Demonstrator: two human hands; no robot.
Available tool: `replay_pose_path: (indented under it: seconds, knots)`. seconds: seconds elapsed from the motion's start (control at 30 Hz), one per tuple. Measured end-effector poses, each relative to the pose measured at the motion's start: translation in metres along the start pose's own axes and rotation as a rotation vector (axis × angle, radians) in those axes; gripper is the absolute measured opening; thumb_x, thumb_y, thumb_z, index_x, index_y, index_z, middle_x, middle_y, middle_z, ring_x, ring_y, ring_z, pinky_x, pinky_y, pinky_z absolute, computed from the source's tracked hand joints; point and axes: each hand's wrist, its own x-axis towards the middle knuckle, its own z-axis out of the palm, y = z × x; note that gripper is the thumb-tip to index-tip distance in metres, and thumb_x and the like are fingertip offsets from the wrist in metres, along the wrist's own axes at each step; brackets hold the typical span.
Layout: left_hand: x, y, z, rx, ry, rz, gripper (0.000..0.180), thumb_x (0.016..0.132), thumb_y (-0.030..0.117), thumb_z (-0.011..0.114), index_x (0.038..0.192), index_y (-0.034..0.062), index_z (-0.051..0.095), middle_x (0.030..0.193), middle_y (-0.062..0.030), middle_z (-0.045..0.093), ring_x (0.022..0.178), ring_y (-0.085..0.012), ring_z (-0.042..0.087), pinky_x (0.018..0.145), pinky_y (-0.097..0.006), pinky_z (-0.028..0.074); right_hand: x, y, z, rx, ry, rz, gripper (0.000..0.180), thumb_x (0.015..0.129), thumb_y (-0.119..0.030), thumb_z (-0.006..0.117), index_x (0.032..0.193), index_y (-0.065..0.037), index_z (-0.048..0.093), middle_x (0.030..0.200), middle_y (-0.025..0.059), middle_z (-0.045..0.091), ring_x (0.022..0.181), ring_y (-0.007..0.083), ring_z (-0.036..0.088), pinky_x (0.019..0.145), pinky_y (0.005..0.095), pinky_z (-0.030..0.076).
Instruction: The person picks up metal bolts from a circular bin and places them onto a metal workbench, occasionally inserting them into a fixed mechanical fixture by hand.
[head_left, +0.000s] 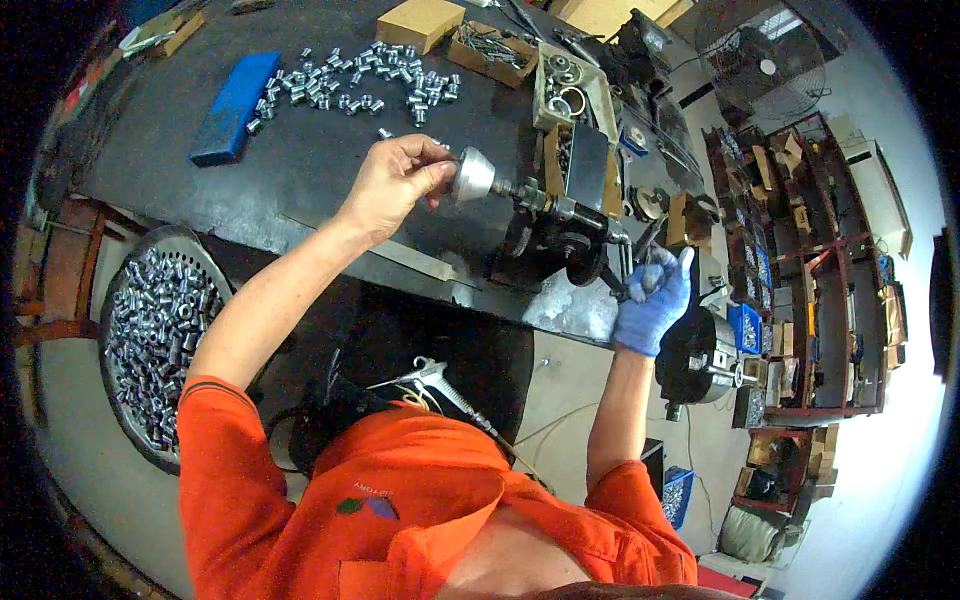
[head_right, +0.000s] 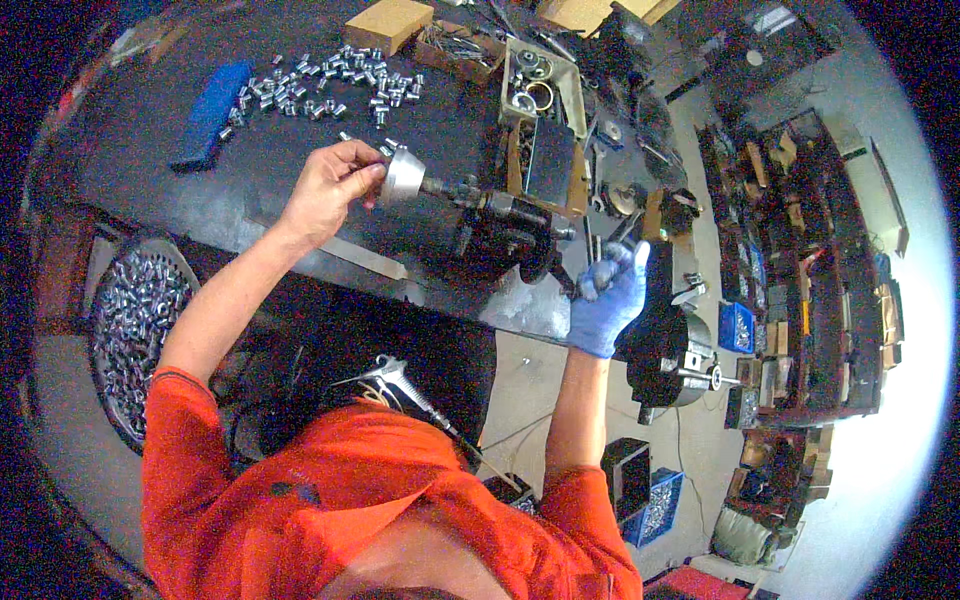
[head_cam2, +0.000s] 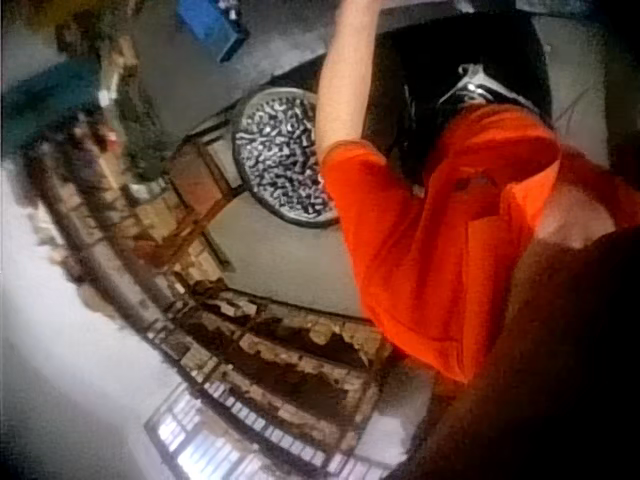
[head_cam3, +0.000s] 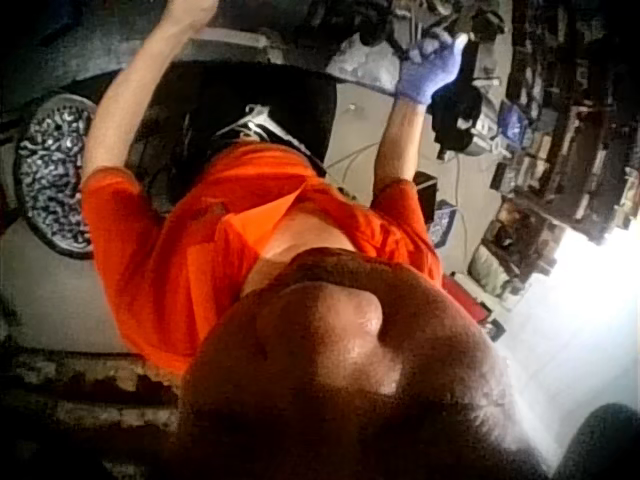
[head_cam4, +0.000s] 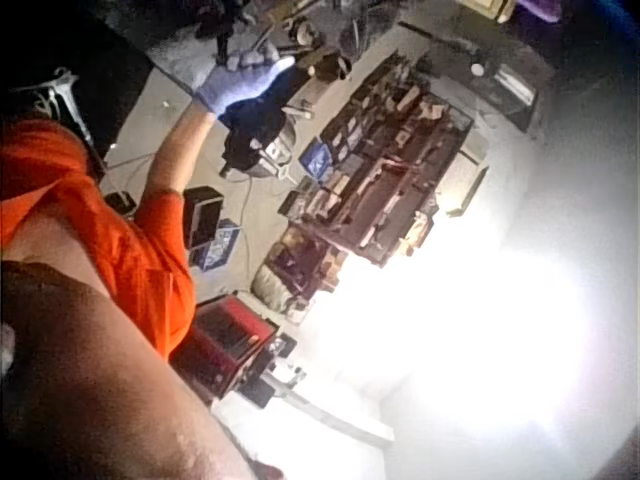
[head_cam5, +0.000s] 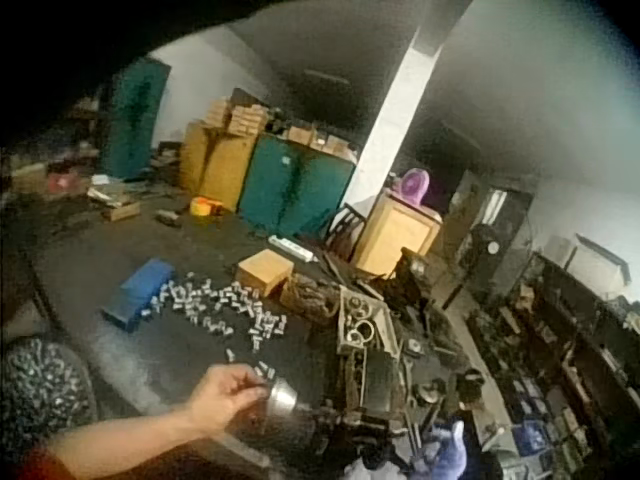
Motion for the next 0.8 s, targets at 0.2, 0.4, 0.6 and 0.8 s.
replay_pose_path:
  seconds: [0.2,0.4,0.6,0.8]
  knots:
    - [-0.001,0.008,-0.002,0.183,-0.040,0.047,0.014,0.089,0.012,0.050,0.090,-0.0010,0.056,0.076,-0.0041,0.060,0.066,-0.0091,0.054,0.059,-0.024,0.044,0.010,-0.002,-0.007,0.084,-0.048,0.031,0.042,0.089,-0.042,0.048,0.077,-0.003,0.057,0.047,-0.0044,0.034,0.038,0.0045,0.027,0.031,0.0189,0.020]
    - [-0.003,-0.008,0.020,0.863,0.273,0.315,0.034,0.092,0.029,0.039,0.081,0.0004,0.055,0.066,-0.0188,0.058,0.060,-0.0345,0.058,0.058,-0.043,0.045,0.011,-0.002,-0.004,0.039,0.002,0.040,0.041,0.089,-0.042,0.048,0.074,-0.005,0.057,0.047,-0.0045,0.036,0.037,0.0045,0.028,0.031,0.0188,0.020]
    - [-0.002,0.006,0.016,0.715,0.181,0.062,0.046,0.091,0.036,0.041,0.074,-0.0025,0.059,0.061,-0.0199,0.057,0.062,-0.0336,0.058,0.059,-0.041,0.042,-0.019,0.012,-0.002,0.006,0.023,0.029,0.038,0.091,-0.038,0.045,0.073,-0.006,0.053,0.046,-0.0049,0.031,0.036,0.0051,0.024,0.031,0.0201,0.020]
    - [-0.002,0.016,0.011,0.538,0.091,-0.178,0.048,0.091,0.039,0.044,0.070,-0.0018,0.058,0.051,-0.0052,0.049,0.045,-0.0119,0.047,0.043,-0.032,0.037,0.032,0.086,-0.020,0.022,0.002,0.152,0.039,0.093,-0.037,0.039,0.099,-0.002,0.057,0.078,0.0071,0.059,0.072,0.0174,0.058,0.066,0.0290,0.049]
